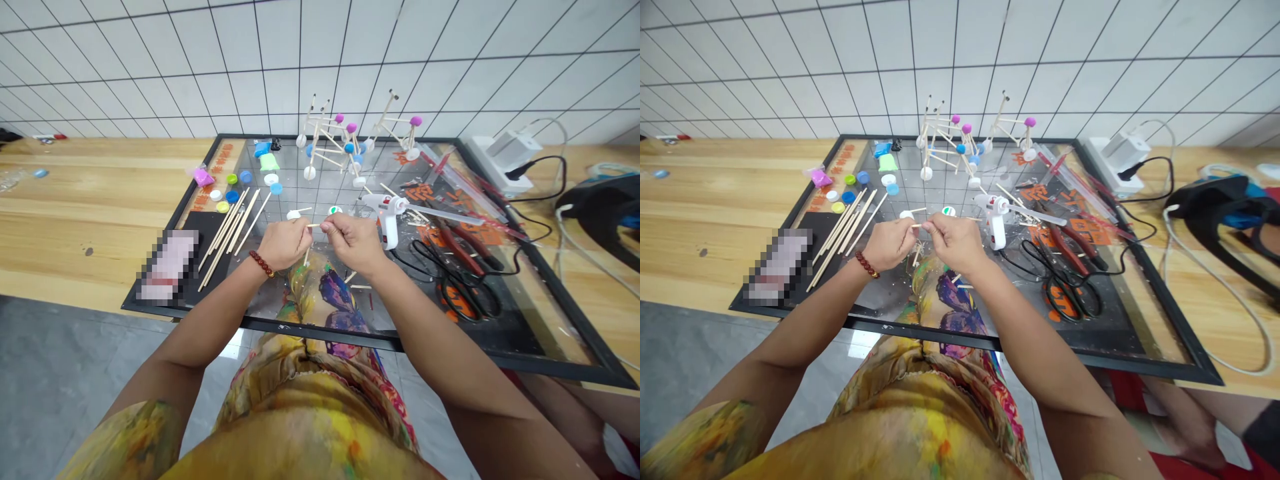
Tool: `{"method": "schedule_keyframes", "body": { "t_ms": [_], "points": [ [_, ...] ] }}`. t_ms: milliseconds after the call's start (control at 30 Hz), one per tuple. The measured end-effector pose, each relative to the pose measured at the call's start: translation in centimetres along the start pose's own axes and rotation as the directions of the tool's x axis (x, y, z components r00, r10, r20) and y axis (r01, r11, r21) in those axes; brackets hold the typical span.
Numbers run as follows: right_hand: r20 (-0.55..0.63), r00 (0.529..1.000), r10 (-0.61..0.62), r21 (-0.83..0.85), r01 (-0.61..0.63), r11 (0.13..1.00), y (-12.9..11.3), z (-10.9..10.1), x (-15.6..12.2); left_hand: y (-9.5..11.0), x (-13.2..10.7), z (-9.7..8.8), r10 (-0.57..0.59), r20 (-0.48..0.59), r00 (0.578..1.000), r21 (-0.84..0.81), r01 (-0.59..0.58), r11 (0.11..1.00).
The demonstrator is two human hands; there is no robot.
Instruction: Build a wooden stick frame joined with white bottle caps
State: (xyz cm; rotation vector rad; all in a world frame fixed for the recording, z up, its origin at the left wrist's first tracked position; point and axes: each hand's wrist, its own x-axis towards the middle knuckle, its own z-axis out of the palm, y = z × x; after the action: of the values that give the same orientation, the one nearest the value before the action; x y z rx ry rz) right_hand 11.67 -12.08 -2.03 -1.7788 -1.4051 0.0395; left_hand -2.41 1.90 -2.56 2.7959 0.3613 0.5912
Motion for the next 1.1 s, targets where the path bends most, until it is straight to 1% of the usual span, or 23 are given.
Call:
{"method": "schedule_keyframes", "body": {
  "t_ms": [67,100,200,267,333,367,433,500,567,667,700,767,867,900,1000,1100],
  "points": [
    [0.012,1.000,-0.022,-0.013,0.022,1.000,0.1,0.0,0.0,0.1,0.1,0.1,-0.042,0.002,0.999,-0.013,0.042,0.999],
    [0.017,0.999,-0.030,-0.011,0.030,0.999,0.1,0.0,0.0,0.1,0.1,0.0,-0.061,0.004,0.998,-0.046,0.061,0.997],
    [0.028,0.999,-0.039,0.010,0.038,0.999,0.2,0.2,0.0,0.4,0.1,-0.1,-0.108,0.009,0.994,-0.200,0.107,0.974],
    [0.026,0.999,-0.040,0.018,0.039,0.999,0.2,0.2,0.0,0.5,0.2,-0.3,-0.117,0.023,0.993,-0.308,0.118,0.944],
    [0.022,0.999,-0.039,0.012,0.039,0.999,0.2,0.2,0.0,0.5,0.2,-0.4,-0.099,0.041,0.994,-0.363,0.107,0.926],
    [0.021,0.999,-0.045,-0.003,0.045,0.999,0.2,0.1,0.0,0.4,0.2,-0.4,-0.086,0.051,0.995,-0.356,0.098,0.929],
    [0.017,0.997,-0.074,-0.055,0.075,0.996,0.3,0.0,-0.1,0.3,0.2,-0.5,-0.066,0.061,0.996,-0.281,0.080,0.956],
    [0.008,0.994,-0.113,-0.114,0.113,0.987,0.3,-0.1,-0.1,0.2,0.3,-0.5,-0.062,0.042,0.997,-0.195,0.069,0.978],
    [-0.004,0.990,-0.139,-0.146,0.137,0.980,0.3,-0.3,-0.1,0.2,0.3,-0.5,-0.049,0.005,0.999,-0.160,0.049,0.986],
    [-0.020,0.989,-0.147,-0.142,0.143,0.980,0.2,-0.4,-0.1,0.1,0.2,-0.4,0.002,-0.039,0.999,-0.194,-0.010,0.981],
    [-0.022,0.989,-0.147,-0.130,0.143,0.981,0.1,-0.4,-0.2,0.1,0.2,-0.3,0.004,-0.055,0.998,-0.218,-0.016,0.976],
    [-0.014,0.989,-0.148,-0.101,0.146,0.984,-0.1,-0.4,-0.2,0.1,0.1,-0.2,-0.030,-0.096,0.995,-0.277,0.003,0.961],
    [-0.011,0.994,-0.106,-0.038,0.106,0.994,-0.4,-0.4,-0.2,0.2,-0.1,0.1,-0.086,-0.163,0.983,-0.351,0.024,0.936],
    [-0.017,0.997,-0.075,-0.016,0.075,0.997,-0.4,-0.5,-0.1,0.3,-0.1,0.1,-0.076,-0.175,0.982,-0.363,0.007,0.932],
    [-0.029,1.000,0.007,0.024,-0.007,1.000,-0.3,-0.8,0.1,0.3,-0.1,0.2,0.009,-0.172,0.985,-0.347,-0.069,0.935],
    [-0.027,0.999,0.024,0.044,-0.022,0.999,-0.3,-1.1,0.2,0.2,-0.1,0.2,0.038,-0.155,0.987,-0.298,-0.084,0.951]
  ]
}}
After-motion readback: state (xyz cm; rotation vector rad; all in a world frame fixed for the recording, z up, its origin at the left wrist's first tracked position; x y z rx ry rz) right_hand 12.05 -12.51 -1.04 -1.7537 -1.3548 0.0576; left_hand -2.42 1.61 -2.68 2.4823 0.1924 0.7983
